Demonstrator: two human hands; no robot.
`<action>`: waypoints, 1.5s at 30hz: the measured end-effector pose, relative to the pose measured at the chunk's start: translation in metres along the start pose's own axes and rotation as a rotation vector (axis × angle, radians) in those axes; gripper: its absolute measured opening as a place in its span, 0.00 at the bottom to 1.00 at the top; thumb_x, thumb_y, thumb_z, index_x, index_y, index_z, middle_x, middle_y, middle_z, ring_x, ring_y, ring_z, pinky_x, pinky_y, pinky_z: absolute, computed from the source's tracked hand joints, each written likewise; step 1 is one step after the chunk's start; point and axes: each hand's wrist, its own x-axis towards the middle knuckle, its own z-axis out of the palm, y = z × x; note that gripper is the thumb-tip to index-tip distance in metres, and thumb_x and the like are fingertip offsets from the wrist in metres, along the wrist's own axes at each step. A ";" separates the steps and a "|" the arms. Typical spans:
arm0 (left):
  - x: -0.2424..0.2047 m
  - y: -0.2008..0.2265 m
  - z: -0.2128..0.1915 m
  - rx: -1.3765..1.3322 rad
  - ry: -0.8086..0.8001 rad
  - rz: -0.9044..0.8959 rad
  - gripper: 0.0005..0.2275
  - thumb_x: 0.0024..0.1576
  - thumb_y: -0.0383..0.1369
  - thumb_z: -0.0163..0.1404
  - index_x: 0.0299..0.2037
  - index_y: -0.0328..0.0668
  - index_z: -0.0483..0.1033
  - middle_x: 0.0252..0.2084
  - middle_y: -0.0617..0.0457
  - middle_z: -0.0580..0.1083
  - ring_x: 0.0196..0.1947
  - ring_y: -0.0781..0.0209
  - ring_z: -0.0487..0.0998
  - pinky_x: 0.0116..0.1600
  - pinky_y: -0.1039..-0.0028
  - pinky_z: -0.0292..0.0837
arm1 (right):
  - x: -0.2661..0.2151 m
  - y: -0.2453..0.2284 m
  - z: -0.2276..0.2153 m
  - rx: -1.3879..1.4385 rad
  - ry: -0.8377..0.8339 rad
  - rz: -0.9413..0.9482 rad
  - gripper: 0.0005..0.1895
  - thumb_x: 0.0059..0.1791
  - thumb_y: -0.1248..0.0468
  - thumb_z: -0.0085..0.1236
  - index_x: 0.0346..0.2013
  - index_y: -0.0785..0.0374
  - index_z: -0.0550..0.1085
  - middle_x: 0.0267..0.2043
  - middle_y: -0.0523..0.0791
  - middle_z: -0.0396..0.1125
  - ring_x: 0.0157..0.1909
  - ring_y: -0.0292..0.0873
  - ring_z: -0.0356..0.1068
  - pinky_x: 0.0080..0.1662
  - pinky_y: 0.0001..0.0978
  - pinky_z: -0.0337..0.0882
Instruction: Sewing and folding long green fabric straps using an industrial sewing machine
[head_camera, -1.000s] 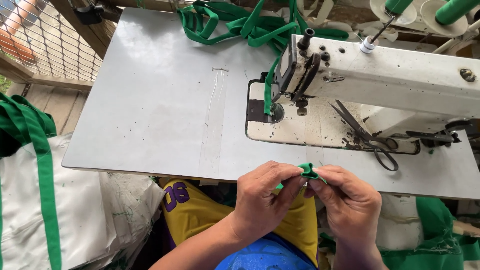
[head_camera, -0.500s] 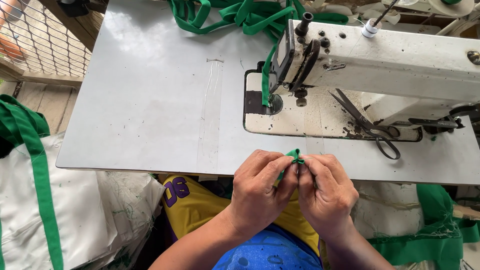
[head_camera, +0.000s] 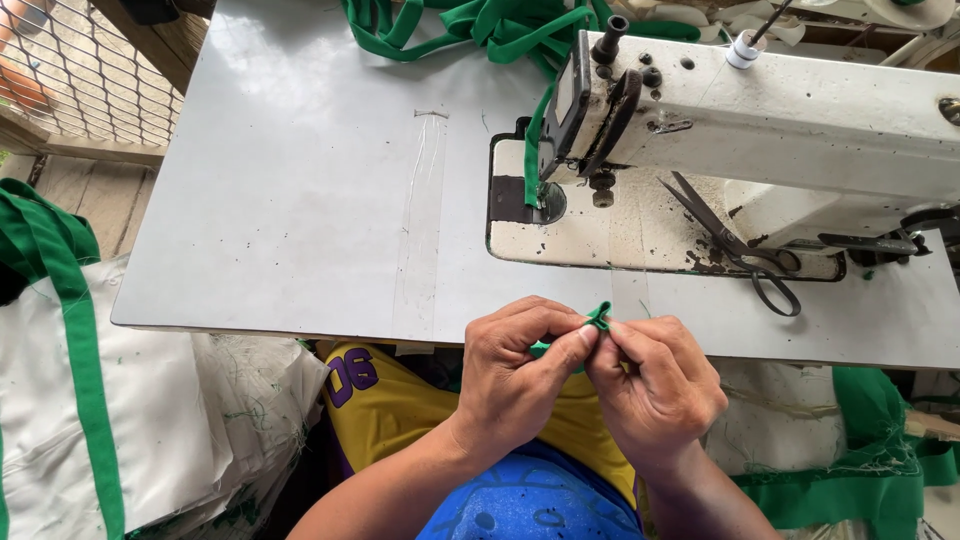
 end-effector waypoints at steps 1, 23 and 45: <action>-0.001 0.000 0.001 -0.011 0.003 0.003 0.03 0.57 0.28 0.57 0.32 0.41 0.82 0.32 0.52 0.80 0.32 0.65 0.80 0.39 0.78 0.76 | -0.002 0.001 0.001 0.014 0.038 0.006 0.02 0.51 0.75 0.61 0.36 0.73 0.75 0.32 0.53 0.71 0.29 0.48 0.70 0.33 0.35 0.71; -0.005 -0.004 0.000 0.004 0.077 -0.036 0.03 0.55 0.28 0.56 0.31 0.40 0.82 0.31 0.52 0.81 0.32 0.66 0.81 0.40 0.80 0.77 | 0.003 -0.012 -0.001 0.000 -0.106 0.018 0.04 0.52 0.77 0.57 0.41 0.76 0.76 0.38 0.55 0.72 0.35 0.49 0.72 0.40 0.36 0.76; -0.016 0.022 -0.032 0.051 -0.203 0.129 0.12 0.58 0.27 0.62 0.49 0.51 0.80 0.47 0.52 0.79 0.44 0.63 0.83 0.51 0.78 0.81 | 0.017 0.011 -0.008 0.603 -0.305 0.067 0.08 0.53 0.60 0.54 0.39 0.61 0.75 0.34 0.43 0.71 0.37 0.45 0.65 0.45 0.35 0.69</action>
